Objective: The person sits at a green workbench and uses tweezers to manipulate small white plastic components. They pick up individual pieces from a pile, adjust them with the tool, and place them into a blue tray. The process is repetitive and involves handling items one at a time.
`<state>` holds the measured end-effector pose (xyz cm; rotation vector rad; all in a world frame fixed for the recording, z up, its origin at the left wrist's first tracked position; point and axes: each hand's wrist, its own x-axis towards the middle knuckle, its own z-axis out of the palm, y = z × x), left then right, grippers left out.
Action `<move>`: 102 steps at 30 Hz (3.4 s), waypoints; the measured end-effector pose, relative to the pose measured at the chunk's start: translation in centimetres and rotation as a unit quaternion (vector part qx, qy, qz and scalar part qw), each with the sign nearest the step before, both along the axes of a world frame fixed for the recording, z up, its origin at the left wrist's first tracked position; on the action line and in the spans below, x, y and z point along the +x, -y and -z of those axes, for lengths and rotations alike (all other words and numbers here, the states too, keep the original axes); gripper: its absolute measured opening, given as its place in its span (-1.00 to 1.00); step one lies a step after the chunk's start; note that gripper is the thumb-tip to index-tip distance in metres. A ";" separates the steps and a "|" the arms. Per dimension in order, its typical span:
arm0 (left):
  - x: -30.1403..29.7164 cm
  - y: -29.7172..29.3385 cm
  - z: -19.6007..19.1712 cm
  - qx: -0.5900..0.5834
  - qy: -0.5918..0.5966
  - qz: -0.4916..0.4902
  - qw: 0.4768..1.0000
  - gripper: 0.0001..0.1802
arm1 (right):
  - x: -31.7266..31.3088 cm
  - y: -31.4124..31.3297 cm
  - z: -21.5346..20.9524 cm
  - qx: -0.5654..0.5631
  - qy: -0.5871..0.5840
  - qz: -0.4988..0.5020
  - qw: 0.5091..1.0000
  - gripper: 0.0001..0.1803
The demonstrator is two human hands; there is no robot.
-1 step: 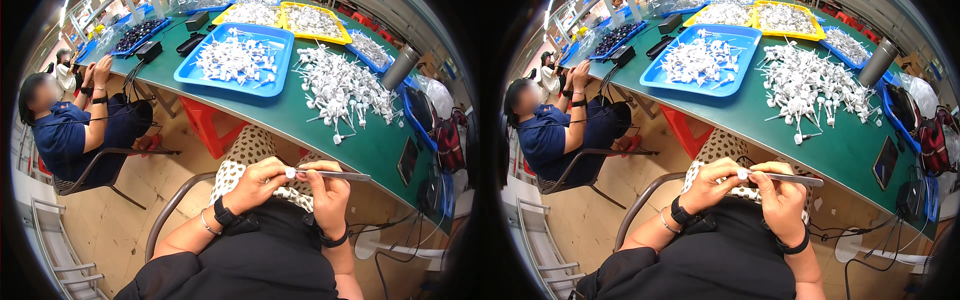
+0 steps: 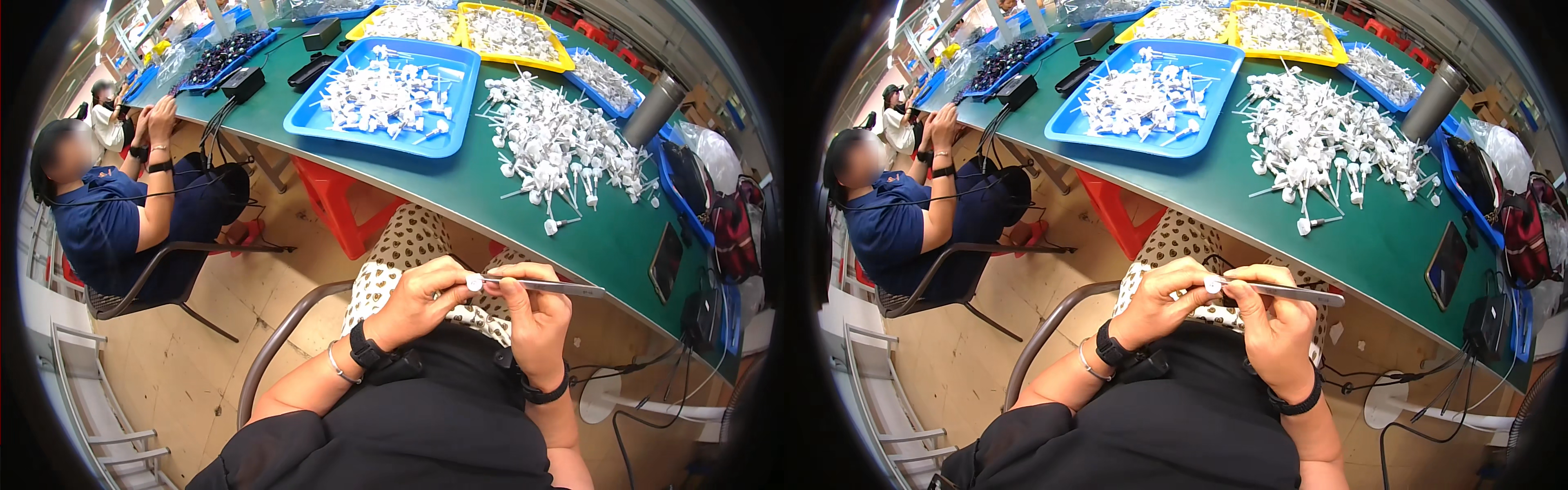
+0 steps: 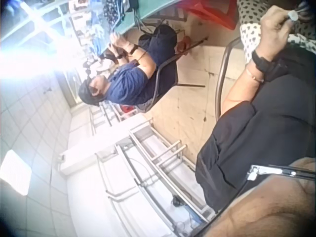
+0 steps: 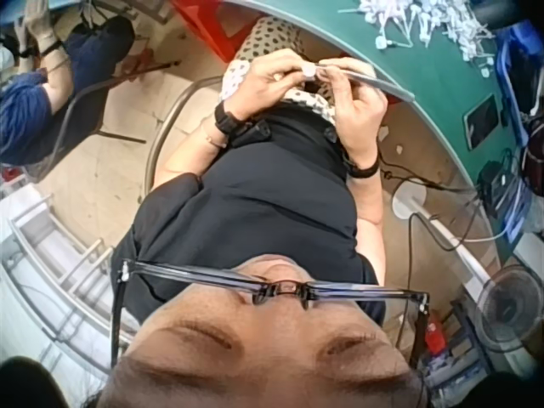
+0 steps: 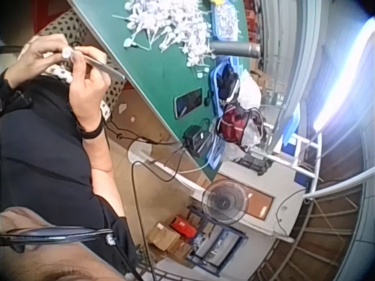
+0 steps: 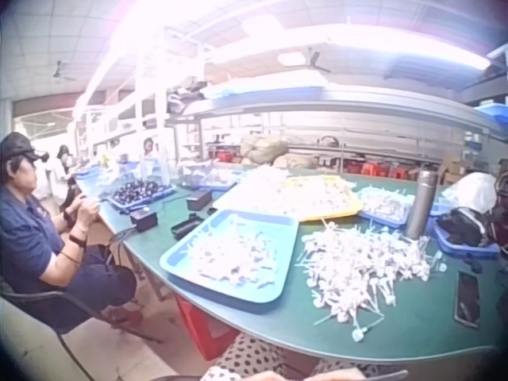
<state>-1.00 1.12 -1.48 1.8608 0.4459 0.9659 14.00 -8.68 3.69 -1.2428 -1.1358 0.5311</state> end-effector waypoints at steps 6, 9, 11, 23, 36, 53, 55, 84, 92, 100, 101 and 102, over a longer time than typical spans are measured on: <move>0.0 0.1 -0.5 0.032 0.008 -0.008 0.999 -0.82 | 0.0 -0.1 0.4 0.011 0.061 -0.007 0.998 -0.89; -0.1 0.1 -0.6 0.032 -0.005 -0.006 0.999 -0.82 | 0.0 -0.2 0.7 0.017 0.074 -0.007 0.997 -0.90; -0.1 0.1 -0.6 0.026 -0.010 -0.003 1.000 -0.81 | -0.1 -0.3 0.7 0.023 0.090 -0.005 0.996 -0.91; -0.1 0.2 -0.3 0.000 -0.006 0.008 1.000 -0.82 | 0.2 -0.2 0.6 0.010 0.117 -0.018 0.993 -0.90; -0.1 0.1 -0.3 0.029 -0.011 0.035 0.999 -0.84 | 0.4 -0.5 -0.8 0.030 0.280 -0.025 0.959 -0.96; -0.6 -1.2 -2.4 -0.034 0.011 0.050 0.998 -0.80 | 3.5 0.6 -1.2 0.076 -0.081 0.027 0.993 -0.83; -1.0 -3.4 -4.7 0.007 0.033 0.038 0.999 -0.80 | 4.3 0.9 -1.9 0.102 -0.075 0.043 0.991 -0.83; 13.3 -5.1 -8.5 0.272 -0.084 0.011 0.958 -0.79 | 8.8 3.5 -4.2 0.193 -0.049 0.151 0.968 -0.76; 6.3 -2.4 -10.1 -0.221 0.064 0.119 0.966 -0.64 | 6.2 2.6 -3.5 0.165 -0.082 0.101 0.978 -0.82; 0.4 0.5 -6.2 -0.396 0.076 0.149 0.903 -0.63 | 2.6 0.9 -1.7 0.081 -0.164 -0.019 0.983 -0.82; 0.5 0.6 -5.5 -0.389 0.098 0.137 0.906 -0.65 | 2.3 0.7 -1.4 0.072 -0.170 -0.023 0.982 -0.82; 0.7 0.7 -4.9 -0.381 0.119 0.124 0.908 -0.68 | 2.0 0.6 -1.0 0.074 -0.172 -0.034 0.982 -0.82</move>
